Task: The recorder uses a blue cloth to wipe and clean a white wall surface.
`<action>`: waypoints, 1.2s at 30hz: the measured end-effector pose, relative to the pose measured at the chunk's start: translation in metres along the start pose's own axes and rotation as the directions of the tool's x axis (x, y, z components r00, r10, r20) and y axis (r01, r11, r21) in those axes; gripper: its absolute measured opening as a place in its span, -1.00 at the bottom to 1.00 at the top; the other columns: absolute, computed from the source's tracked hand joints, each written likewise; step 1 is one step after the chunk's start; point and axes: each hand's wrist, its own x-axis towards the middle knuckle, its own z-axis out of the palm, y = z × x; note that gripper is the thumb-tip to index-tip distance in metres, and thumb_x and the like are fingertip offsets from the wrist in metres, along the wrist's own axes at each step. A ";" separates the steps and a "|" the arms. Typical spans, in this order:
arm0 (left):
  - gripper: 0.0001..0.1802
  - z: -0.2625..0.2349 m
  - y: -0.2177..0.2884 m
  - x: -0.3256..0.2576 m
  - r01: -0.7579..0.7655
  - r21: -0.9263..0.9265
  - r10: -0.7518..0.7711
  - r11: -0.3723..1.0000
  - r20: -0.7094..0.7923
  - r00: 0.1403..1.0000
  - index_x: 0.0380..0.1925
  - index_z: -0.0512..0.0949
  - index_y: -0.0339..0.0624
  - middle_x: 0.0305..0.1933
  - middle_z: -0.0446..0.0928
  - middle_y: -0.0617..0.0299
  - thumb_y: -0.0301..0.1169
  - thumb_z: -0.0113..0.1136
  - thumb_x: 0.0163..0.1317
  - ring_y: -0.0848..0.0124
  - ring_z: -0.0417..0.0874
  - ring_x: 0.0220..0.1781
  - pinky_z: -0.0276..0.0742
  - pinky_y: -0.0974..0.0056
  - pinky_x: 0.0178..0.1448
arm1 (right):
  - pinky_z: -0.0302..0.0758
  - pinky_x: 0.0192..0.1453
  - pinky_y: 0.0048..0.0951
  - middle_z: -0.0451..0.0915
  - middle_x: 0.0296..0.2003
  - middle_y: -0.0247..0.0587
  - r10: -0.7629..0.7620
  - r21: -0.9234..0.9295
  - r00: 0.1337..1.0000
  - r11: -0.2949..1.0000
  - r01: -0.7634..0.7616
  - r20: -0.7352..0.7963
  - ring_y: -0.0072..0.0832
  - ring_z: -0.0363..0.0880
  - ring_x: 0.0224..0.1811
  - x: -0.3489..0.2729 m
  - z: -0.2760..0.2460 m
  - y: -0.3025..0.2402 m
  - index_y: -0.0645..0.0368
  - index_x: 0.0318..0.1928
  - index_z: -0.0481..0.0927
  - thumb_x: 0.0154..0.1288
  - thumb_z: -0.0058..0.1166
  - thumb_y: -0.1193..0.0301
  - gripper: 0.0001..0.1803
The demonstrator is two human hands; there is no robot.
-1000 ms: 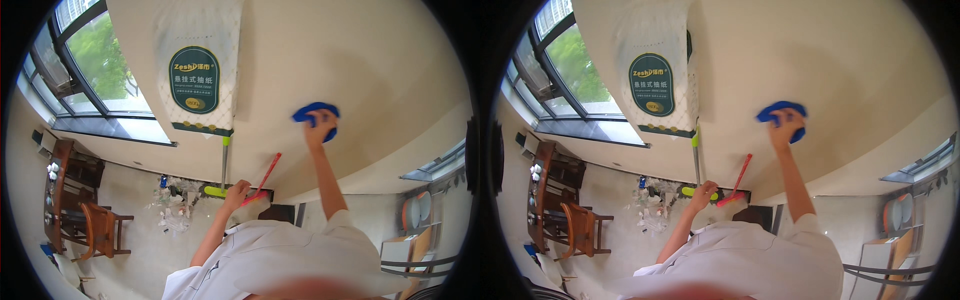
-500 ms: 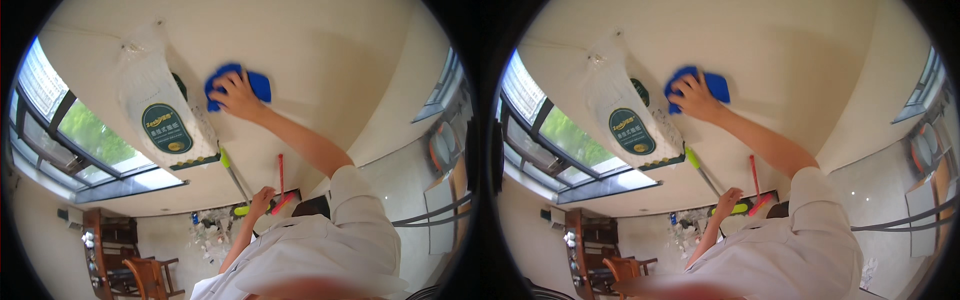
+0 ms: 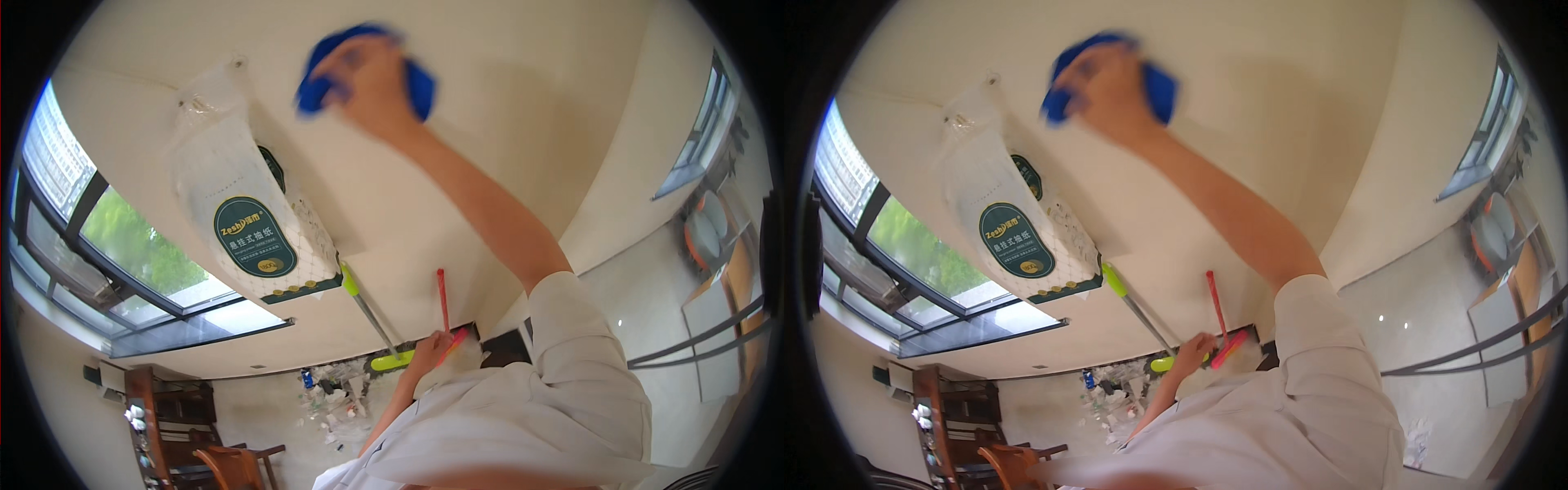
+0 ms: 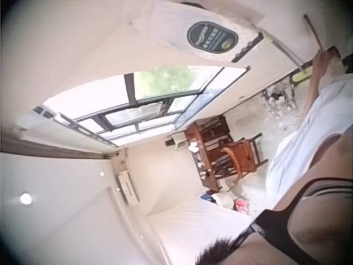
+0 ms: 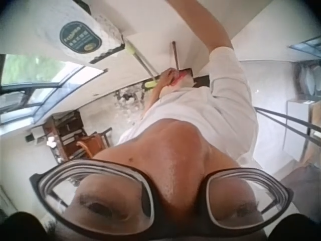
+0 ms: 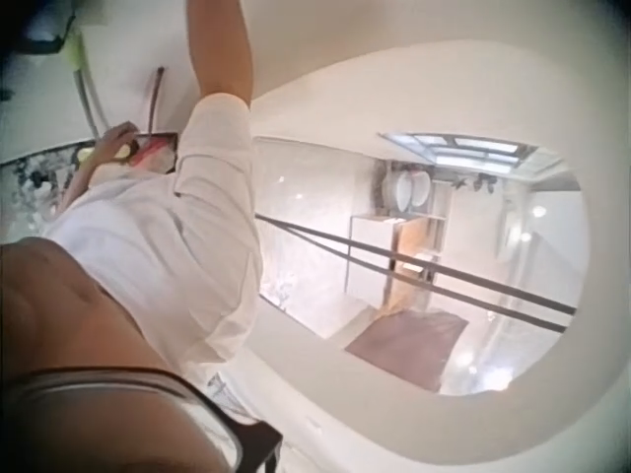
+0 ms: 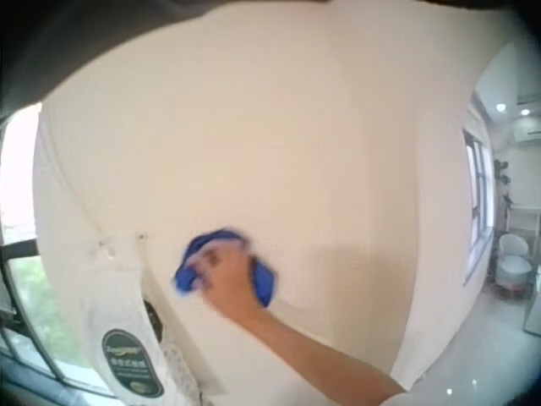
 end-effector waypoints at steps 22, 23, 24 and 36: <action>-0.75 -0.031 -0.033 -0.022 -0.017 0.043 0.022 0.999 -0.112 0.994 -0.09 0.52 -0.25 -0.25 0.64 0.15 -0.33 0.02 0.36 0.41 0.64 -0.19 0.50 0.34 -0.06 | 0.29 0.20 0.01 0.47 0.04 -0.34 -0.009 -0.016 0.977 1.000 0.013 0.215 -0.24 0.34 0.16 -0.084 0.003 -0.010 -0.08 0.01 0.52 -0.14 0.32 0.39 -0.42; -0.75 -0.029 -0.028 -0.024 0.018 0.066 -0.013 0.998 -0.082 0.997 -0.08 0.51 -0.24 -0.25 0.64 0.12 -0.32 0.01 0.38 0.40 0.64 -0.19 0.50 0.33 -0.06 | 0.29 0.22 0.01 0.44 0.10 -0.32 -0.062 0.010 0.942 0.998 0.062 0.331 -0.23 0.34 0.16 -0.115 0.007 -0.039 -0.15 0.02 0.53 -0.18 0.33 0.46 -0.39; -0.75 -0.024 -0.020 -0.025 0.046 0.090 -0.042 0.995 -0.038 0.998 -0.07 0.51 -0.23 -0.26 0.64 0.10 -0.32 0.00 0.39 0.39 0.65 -0.19 0.50 0.32 -0.06 | 0.25 0.25 0.10 0.40 0.13 -0.38 -0.072 0.134 0.909 0.991 0.018 0.411 -0.23 0.29 0.18 -0.147 0.011 -0.047 -0.23 0.01 0.54 -0.15 0.31 0.46 -0.40; -0.75 -0.049 -0.043 -0.075 0.116 0.163 -0.071 0.980 -0.256 0.964 -0.15 0.51 -0.17 -0.27 0.61 0.00 -0.28 0.03 0.28 0.06 0.63 -0.17 0.51 0.04 -0.15 | 0.09 0.19 0.00 0.38 -0.02 0.14 0.222 -0.465 0.957 0.838 -0.284 -0.185 0.03 0.22 0.07 -0.173 -0.090 0.102 0.31 0.05 0.38 0.03 0.02 0.51 -0.51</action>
